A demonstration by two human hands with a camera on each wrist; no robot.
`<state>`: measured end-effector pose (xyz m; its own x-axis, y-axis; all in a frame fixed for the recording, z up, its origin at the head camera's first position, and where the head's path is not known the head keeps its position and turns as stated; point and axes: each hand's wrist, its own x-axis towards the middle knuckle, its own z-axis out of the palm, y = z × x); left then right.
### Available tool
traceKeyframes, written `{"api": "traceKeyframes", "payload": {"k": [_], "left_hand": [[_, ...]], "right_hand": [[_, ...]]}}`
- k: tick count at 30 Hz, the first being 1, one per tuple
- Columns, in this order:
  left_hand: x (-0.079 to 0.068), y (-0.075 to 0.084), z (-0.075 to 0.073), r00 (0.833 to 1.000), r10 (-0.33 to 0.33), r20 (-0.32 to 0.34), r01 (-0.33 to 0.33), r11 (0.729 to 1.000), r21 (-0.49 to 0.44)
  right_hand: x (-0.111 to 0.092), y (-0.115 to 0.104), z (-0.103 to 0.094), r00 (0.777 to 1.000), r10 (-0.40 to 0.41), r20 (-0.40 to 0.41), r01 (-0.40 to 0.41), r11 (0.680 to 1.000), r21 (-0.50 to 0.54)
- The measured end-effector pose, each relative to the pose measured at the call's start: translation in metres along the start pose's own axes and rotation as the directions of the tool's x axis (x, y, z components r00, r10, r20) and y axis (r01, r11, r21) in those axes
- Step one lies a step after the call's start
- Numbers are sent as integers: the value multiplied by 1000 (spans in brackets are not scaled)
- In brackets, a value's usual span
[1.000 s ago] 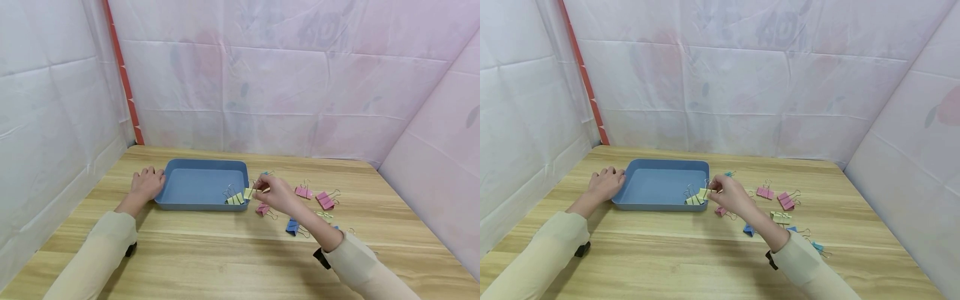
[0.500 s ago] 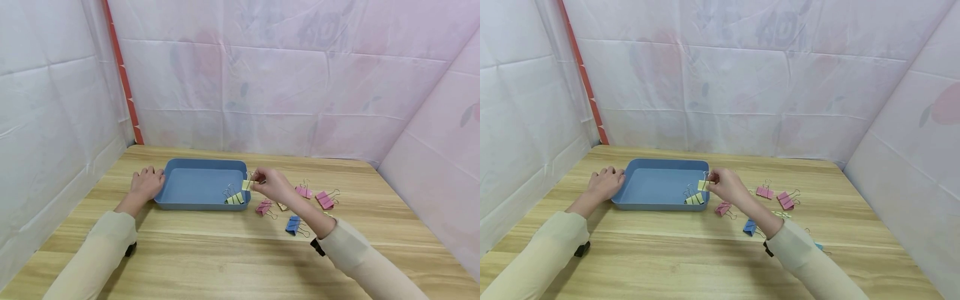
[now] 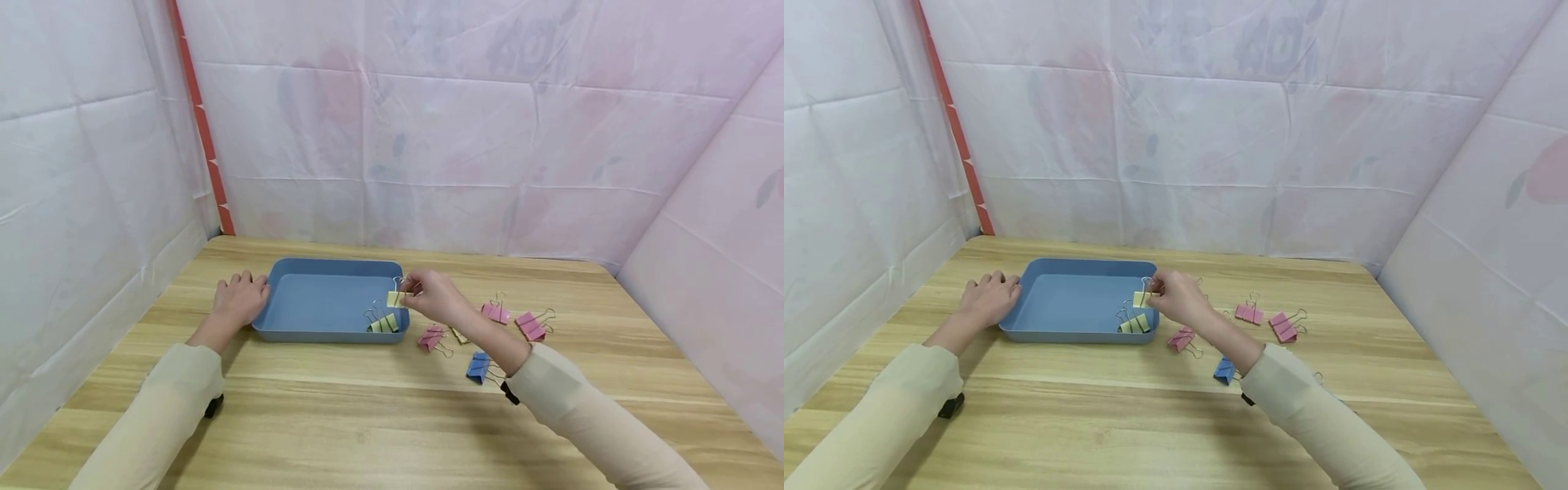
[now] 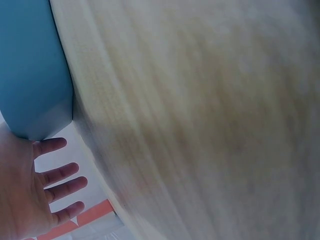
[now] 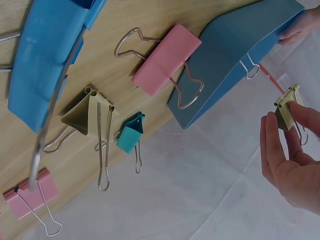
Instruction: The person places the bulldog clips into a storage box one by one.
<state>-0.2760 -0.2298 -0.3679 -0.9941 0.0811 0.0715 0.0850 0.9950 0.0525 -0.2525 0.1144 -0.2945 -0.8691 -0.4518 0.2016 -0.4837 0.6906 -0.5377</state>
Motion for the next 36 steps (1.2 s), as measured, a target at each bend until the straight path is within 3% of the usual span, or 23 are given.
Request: {"api": "traceKeyframes", "payload": {"k": [10,19,29,36], "left_hand": [[0,2,0,1000,3,-6,-3,1000,-5],[-1,3,-1,1000,7,-8,-7,1000,-10],[-1,3,-2,1000,2,3,-2,1000,3],[-1,4,-2,1000,6,9,-6,1000,-3]], "right_hand": [[0,-1,10,995,-62,75,65,997,-36],[7,-9,17,991,-73,116,89,986,-139],[23,-26,30,989,-104,102,126,964,-235],[29,-33,44,986,-117,116,137,975,-176]]}}
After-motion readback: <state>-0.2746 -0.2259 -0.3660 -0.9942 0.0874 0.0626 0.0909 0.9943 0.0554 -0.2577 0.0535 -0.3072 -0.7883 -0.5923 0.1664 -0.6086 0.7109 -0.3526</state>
